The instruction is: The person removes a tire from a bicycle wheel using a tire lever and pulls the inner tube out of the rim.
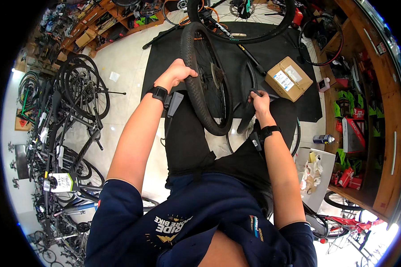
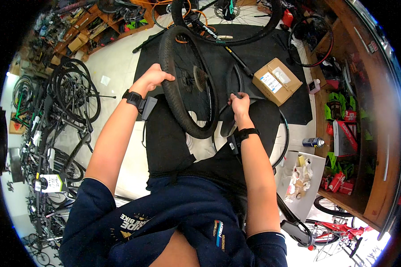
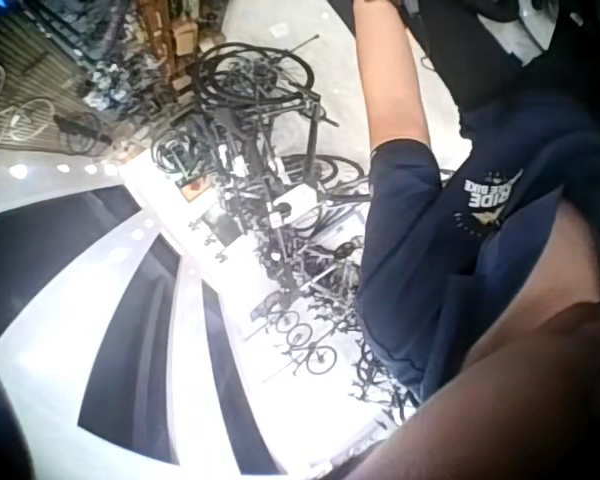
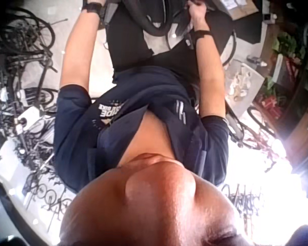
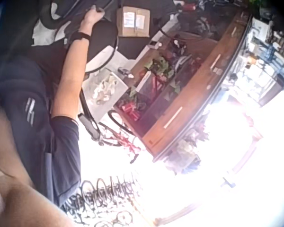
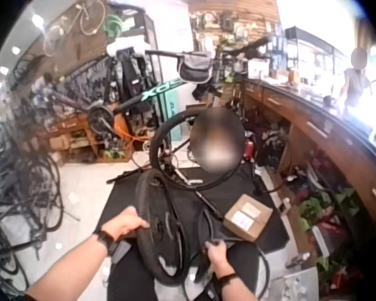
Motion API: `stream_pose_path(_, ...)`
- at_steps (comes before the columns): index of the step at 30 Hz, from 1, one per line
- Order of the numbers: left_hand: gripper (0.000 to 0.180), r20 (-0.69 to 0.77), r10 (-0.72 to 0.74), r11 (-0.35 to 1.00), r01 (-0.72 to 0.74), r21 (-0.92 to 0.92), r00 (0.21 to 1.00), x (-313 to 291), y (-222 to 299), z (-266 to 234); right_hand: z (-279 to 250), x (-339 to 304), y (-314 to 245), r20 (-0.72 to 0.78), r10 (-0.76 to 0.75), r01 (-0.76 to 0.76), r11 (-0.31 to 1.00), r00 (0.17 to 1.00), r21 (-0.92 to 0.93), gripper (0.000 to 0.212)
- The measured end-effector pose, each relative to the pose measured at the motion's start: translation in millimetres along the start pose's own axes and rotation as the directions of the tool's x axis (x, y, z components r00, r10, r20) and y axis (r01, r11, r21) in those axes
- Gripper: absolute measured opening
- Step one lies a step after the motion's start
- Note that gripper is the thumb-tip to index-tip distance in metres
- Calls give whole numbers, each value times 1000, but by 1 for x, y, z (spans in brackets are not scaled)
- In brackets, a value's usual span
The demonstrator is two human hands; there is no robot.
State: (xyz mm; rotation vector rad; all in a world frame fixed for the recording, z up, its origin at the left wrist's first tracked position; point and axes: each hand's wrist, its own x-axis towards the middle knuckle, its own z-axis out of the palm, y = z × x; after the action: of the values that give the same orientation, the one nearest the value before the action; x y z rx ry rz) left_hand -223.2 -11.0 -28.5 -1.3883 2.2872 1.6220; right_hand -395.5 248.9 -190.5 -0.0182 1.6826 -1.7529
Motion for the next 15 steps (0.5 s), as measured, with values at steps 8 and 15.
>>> stream_pose_path(8, 28, 140, 168, 944, -118, -307, 976, -10, 1, 16, 1, 3, 2, -27, -2, 4, 996, 1000, 88, 48)
stream_pose_path(15, 33, 242, 275, 851, -118, -512, 931, -12, -7, 30, 8, -4, -9, -5, -33, 34, 991, 999, 133, 46)
